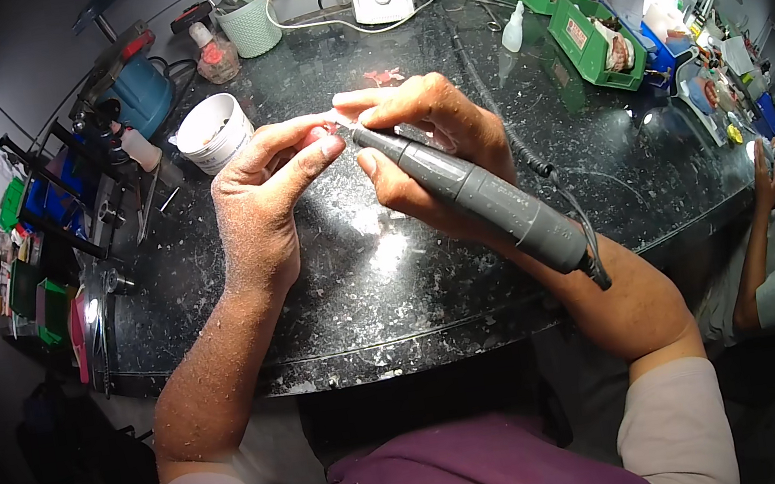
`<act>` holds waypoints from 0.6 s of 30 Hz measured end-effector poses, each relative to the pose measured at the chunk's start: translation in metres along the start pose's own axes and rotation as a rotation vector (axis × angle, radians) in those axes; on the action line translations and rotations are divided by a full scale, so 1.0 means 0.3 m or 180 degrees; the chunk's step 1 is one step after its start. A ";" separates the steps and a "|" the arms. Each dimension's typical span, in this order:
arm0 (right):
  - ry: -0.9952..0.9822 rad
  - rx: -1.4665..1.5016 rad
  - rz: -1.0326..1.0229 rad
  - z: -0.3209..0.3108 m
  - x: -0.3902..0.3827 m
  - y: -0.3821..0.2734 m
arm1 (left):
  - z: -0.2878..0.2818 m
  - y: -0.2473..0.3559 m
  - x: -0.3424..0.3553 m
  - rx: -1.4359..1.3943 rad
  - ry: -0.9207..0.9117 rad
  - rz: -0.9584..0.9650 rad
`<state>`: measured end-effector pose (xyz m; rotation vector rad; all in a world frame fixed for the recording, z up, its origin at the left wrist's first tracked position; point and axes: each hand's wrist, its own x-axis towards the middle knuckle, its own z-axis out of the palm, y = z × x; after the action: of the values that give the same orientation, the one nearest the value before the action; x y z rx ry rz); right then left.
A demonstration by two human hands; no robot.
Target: The person trims and shapes a dental prosthetic using a handheld rotary tool, turning and holding the prosthetic by hand.
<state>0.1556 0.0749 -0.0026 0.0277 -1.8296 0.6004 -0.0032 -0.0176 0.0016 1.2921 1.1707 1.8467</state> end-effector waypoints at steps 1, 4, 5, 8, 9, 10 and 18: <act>-0.0002 -0.0099 -0.0125 -0.001 0.001 0.002 | 0.000 -0.002 0.000 -0.0039 0.0016 -0.0001; 0.0067 -0.0151 -0.0119 -0.001 0.003 0.001 | -0.006 -0.007 0.002 0.0113 -0.0014 0.0063; 0.0031 -0.0070 -0.0011 -0.003 0.001 -0.006 | -0.005 -0.006 0.002 0.0112 -0.0016 0.0065; 0.0014 -0.0130 -0.0092 -0.007 0.005 -0.007 | 0.003 -0.005 0.001 -0.0047 -0.0009 0.0019; 0.0014 -0.0124 -0.0093 -0.008 0.006 -0.004 | 0.004 -0.004 0.002 -0.0031 0.0021 0.0030; 0.0034 -0.0099 -0.0126 -0.011 0.005 0.001 | 0.005 -0.004 0.002 -0.0015 0.0051 0.0042; 0.0448 0.0399 0.0394 0.002 0.006 0.009 | 0.000 -0.010 0.004 -0.0187 -0.0078 0.0059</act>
<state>0.1538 0.0776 -0.0023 -0.0433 -1.6642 0.7846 -0.0037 -0.0153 -0.0006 1.2933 1.0871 1.8593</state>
